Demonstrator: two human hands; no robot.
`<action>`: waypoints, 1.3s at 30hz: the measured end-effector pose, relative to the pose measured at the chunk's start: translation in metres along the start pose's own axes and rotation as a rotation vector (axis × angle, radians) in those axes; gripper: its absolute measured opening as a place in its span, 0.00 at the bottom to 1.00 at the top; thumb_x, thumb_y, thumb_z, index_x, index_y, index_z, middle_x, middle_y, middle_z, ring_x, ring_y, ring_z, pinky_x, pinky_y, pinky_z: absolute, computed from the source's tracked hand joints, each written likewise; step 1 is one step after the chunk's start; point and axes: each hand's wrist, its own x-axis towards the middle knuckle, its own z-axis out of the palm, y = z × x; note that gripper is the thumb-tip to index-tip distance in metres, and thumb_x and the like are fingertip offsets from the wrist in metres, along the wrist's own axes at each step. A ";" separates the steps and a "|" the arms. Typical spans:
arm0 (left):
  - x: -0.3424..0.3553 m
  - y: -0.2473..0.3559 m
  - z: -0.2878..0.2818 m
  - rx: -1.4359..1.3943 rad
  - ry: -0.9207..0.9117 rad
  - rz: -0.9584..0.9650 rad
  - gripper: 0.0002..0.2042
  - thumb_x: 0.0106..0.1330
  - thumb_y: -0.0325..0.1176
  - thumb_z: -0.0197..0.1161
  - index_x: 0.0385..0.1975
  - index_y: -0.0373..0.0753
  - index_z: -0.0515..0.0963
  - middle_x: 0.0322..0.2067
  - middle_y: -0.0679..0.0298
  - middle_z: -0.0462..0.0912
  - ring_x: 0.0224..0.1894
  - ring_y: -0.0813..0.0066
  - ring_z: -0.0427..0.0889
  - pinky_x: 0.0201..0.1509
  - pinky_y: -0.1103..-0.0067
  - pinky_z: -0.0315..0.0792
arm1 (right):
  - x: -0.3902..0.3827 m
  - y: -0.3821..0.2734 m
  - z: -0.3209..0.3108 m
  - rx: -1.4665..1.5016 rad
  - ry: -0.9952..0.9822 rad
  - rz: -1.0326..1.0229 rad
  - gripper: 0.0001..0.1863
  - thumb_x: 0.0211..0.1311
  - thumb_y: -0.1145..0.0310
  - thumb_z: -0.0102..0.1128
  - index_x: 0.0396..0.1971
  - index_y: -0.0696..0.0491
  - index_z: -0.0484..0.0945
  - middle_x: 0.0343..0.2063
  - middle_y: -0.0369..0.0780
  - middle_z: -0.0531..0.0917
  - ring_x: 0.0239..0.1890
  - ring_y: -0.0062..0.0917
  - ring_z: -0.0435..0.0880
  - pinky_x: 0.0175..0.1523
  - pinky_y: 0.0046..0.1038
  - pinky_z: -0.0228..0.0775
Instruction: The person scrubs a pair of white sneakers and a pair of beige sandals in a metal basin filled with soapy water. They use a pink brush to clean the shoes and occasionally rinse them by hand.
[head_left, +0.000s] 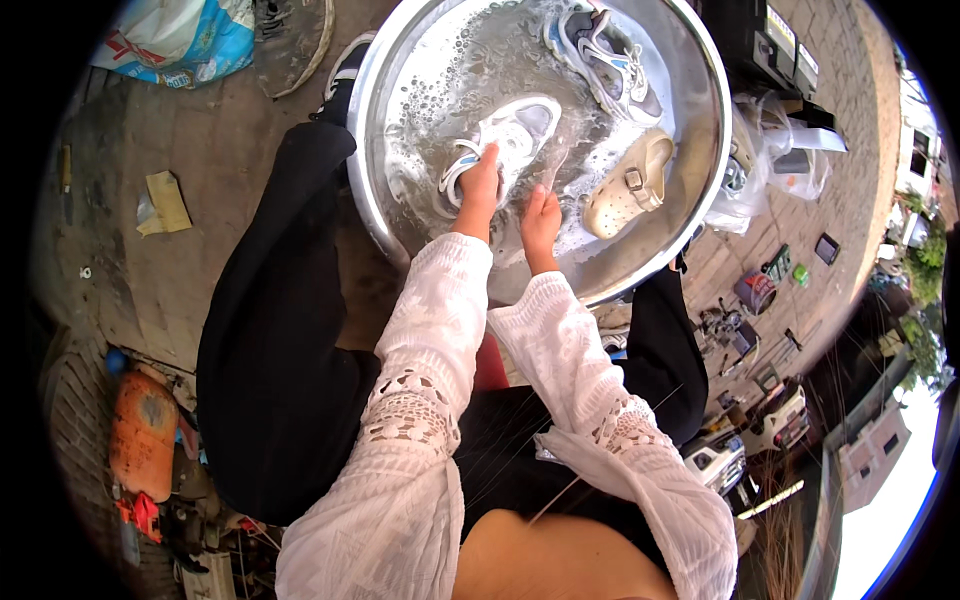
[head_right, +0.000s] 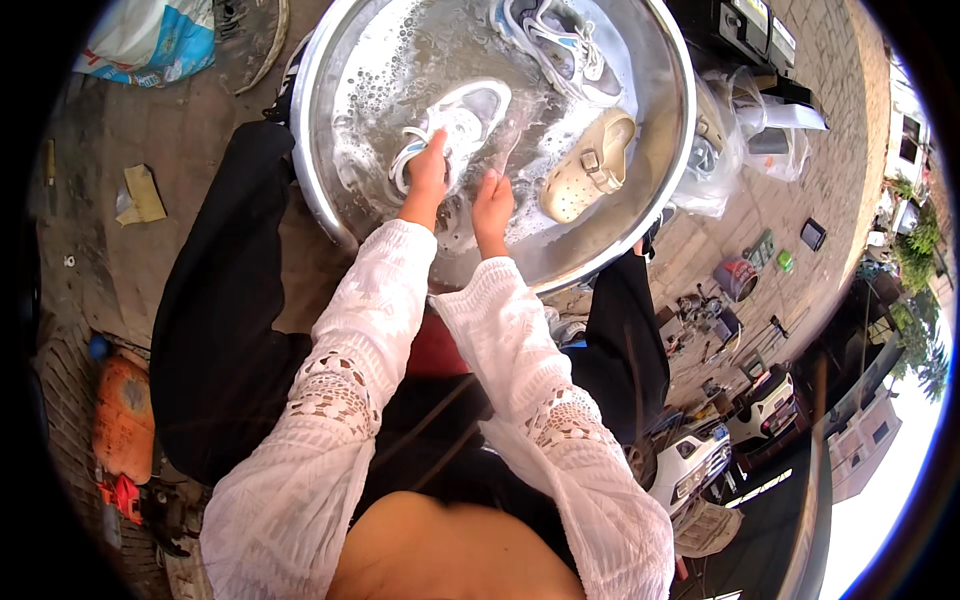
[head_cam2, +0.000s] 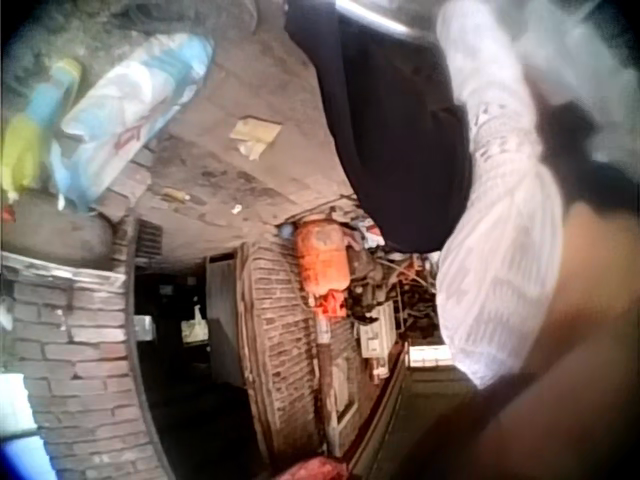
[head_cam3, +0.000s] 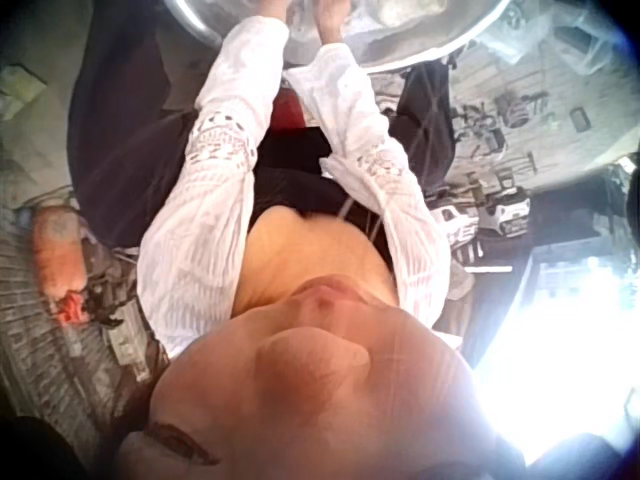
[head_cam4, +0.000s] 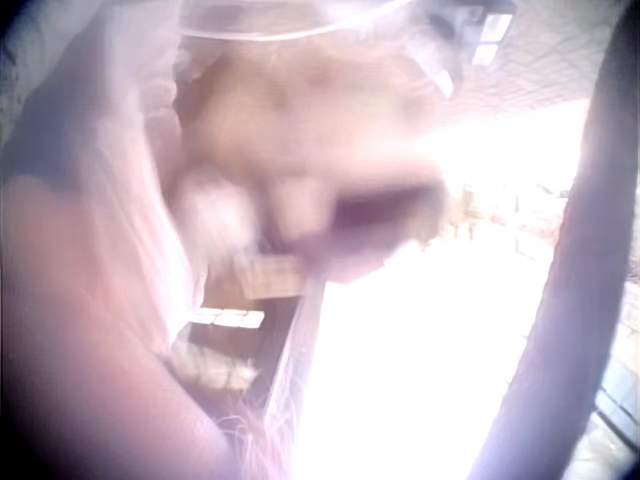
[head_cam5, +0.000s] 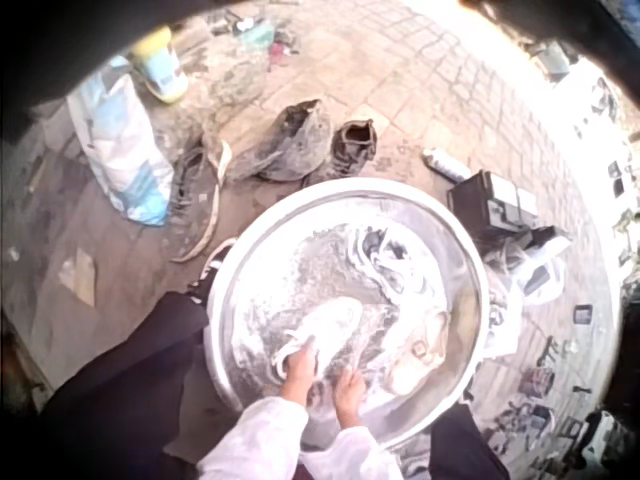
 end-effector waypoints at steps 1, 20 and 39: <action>0.002 0.001 0.000 -0.006 0.022 -0.002 0.13 0.57 0.37 0.65 0.32 0.32 0.78 0.29 0.68 0.78 0.29 0.82 0.74 0.32 0.84 0.67 | -0.017 -0.006 -0.003 0.013 0.015 0.000 0.22 0.68 0.57 0.46 0.22 0.61 0.70 0.20 0.50 0.76 0.21 0.40 0.73 0.31 0.36 0.64; -0.004 0.021 0.013 -0.328 -0.520 -0.172 0.29 0.64 0.55 0.54 0.53 0.34 0.70 0.49 0.59 0.77 0.52 0.65 0.75 0.60 0.70 0.65 | 0.023 -0.032 0.022 0.321 0.002 0.070 0.29 0.68 0.47 0.43 0.11 0.51 0.62 0.09 0.31 0.63 0.10 0.15 0.60 0.15 0.20 0.50; -0.038 -0.008 0.011 0.072 -0.260 0.209 0.10 0.65 0.24 0.47 0.40 0.32 0.75 0.39 0.65 0.78 0.41 0.81 0.75 0.45 0.82 0.69 | 0.025 -0.036 -0.027 0.466 -0.357 0.532 0.31 0.66 0.38 0.38 0.12 0.49 0.59 0.08 0.31 0.59 0.10 0.18 0.57 0.17 0.22 0.49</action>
